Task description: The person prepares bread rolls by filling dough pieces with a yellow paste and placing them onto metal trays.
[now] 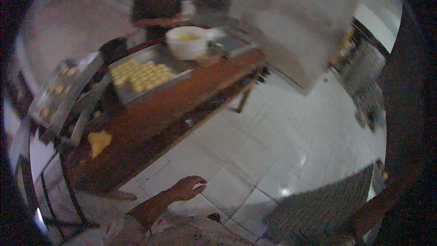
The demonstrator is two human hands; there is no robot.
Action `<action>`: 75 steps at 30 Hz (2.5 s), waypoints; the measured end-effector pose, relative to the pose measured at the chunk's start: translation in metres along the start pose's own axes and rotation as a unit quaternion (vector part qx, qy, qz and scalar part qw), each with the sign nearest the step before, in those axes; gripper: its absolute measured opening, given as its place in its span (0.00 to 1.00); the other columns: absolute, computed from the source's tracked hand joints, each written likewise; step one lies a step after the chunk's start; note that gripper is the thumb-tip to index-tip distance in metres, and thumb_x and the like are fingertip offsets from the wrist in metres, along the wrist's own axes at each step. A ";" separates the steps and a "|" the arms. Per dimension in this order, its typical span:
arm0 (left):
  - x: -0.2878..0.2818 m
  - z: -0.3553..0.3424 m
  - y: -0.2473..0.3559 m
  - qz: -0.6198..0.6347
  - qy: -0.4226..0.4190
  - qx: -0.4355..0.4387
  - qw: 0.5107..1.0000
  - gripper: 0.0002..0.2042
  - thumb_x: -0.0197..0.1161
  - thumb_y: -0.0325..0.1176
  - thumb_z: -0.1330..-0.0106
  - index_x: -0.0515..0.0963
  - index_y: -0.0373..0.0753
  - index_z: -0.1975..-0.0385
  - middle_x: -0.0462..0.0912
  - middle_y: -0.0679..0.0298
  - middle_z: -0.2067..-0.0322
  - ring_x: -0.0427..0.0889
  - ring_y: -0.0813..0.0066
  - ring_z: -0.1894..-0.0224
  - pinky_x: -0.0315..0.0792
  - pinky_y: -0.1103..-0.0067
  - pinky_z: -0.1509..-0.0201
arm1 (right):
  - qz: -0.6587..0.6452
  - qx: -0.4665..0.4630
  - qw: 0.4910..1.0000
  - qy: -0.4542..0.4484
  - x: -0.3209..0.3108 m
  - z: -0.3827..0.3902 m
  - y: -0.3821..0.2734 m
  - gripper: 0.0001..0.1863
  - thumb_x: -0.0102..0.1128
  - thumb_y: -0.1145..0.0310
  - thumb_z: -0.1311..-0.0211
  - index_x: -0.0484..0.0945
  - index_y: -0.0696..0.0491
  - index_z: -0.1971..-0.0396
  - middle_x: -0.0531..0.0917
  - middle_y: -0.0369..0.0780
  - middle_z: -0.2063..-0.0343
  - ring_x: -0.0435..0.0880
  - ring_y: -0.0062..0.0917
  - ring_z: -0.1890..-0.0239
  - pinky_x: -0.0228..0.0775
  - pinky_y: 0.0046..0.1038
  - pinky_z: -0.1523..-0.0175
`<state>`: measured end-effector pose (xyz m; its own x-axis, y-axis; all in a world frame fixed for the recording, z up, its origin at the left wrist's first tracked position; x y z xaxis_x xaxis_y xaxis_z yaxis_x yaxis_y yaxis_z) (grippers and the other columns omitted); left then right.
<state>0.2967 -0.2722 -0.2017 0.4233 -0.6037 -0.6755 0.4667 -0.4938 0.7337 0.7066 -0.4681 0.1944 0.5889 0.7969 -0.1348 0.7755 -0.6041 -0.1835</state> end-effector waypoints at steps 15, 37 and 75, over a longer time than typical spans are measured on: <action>-0.212 0.340 -0.174 -0.276 0.569 -0.239 0.737 0.10 0.60 0.34 0.44 0.73 0.34 0.68 0.77 0.51 0.67 0.76 0.50 0.60 0.69 0.59 0.53 | -0.372 -0.116 0.921 -0.007 0.014 0.026 -0.556 0.11 0.52 0.59 0.37 0.78 0.48 0.64 0.81 0.40 0.67 0.81 0.30 0.65 0.72 0.33 0.60; -0.245 0.332 -0.249 -0.314 0.515 -0.360 0.711 0.16 0.59 0.43 0.43 0.73 0.35 0.66 0.75 0.50 0.66 0.74 0.49 0.60 0.67 0.58 0.52 | -0.708 -0.311 0.633 -0.029 -0.102 0.280 -0.847 0.19 0.71 0.49 0.60 0.72 0.46 0.85 0.73 0.33 0.85 0.73 0.28 0.81 0.65 0.31 0.73; -0.194 0.233 -0.251 -0.248 0.640 -0.634 0.355 0.19 0.57 0.42 0.37 0.73 0.31 0.55 0.76 0.51 0.56 0.74 0.55 0.52 0.66 0.65 0.46 | -0.386 -0.598 0.508 -0.485 0.508 0.466 -1.127 0.28 0.63 0.71 0.56 0.76 0.39 0.49 0.82 0.40 0.57 0.79 0.37 0.53 0.67 0.40 0.44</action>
<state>-0.0840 -0.1770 -0.2376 -0.3277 0.5417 -0.7741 0.3605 0.8290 0.4275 0.0256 0.6193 -0.1215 0.0655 0.0737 -0.9951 0.6149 0.7824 0.0984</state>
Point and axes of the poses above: each hand's wrist, its own z-axis away from the middle knuckle, its own x-axis out of the palm, y = z × x, the point moved 6 cm from there along -z, towards the middle knuckle
